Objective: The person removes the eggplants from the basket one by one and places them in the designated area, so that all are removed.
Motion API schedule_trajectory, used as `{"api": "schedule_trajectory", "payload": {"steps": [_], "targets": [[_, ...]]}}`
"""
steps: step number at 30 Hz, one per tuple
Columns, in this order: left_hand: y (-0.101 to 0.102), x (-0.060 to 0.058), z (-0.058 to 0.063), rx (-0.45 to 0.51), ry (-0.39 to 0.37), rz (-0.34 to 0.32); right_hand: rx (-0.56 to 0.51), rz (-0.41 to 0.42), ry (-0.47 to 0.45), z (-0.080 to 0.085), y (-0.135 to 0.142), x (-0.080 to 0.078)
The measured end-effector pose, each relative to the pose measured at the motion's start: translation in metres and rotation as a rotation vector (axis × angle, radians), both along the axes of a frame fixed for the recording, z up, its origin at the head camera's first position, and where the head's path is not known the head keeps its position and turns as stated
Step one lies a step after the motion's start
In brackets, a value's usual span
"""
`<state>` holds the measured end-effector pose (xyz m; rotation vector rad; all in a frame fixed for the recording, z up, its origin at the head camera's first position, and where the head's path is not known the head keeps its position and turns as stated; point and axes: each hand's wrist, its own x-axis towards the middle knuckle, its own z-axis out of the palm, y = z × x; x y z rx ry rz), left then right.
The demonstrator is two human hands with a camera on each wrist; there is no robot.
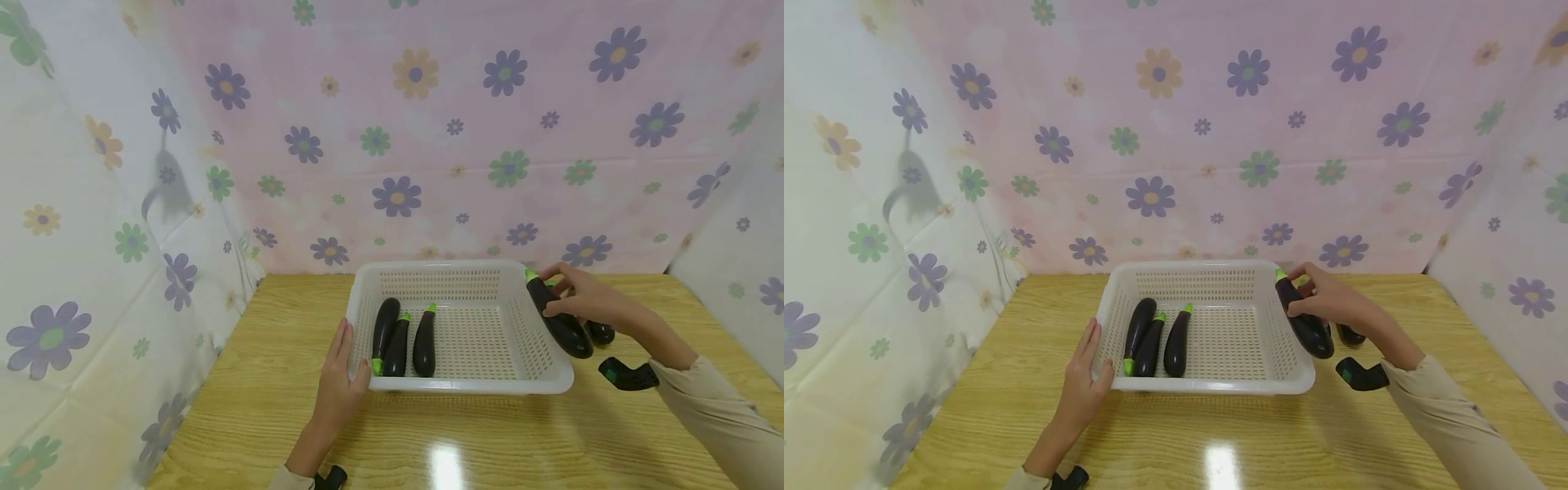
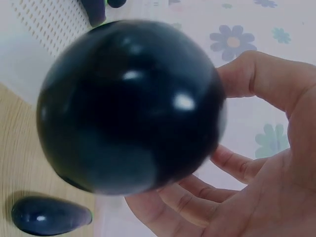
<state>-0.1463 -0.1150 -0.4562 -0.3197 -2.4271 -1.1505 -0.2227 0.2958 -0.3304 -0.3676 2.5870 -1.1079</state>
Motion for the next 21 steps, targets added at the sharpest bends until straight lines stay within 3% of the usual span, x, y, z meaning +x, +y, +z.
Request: {"api": "schedule_trajectory", "payload": {"steps": [21], "targets": [[0.000, 0.000, 0.001, 0.008, -0.007, -0.001, 0.051, -0.055, -0.005, -0.014, 0.039, 0.002]]}}
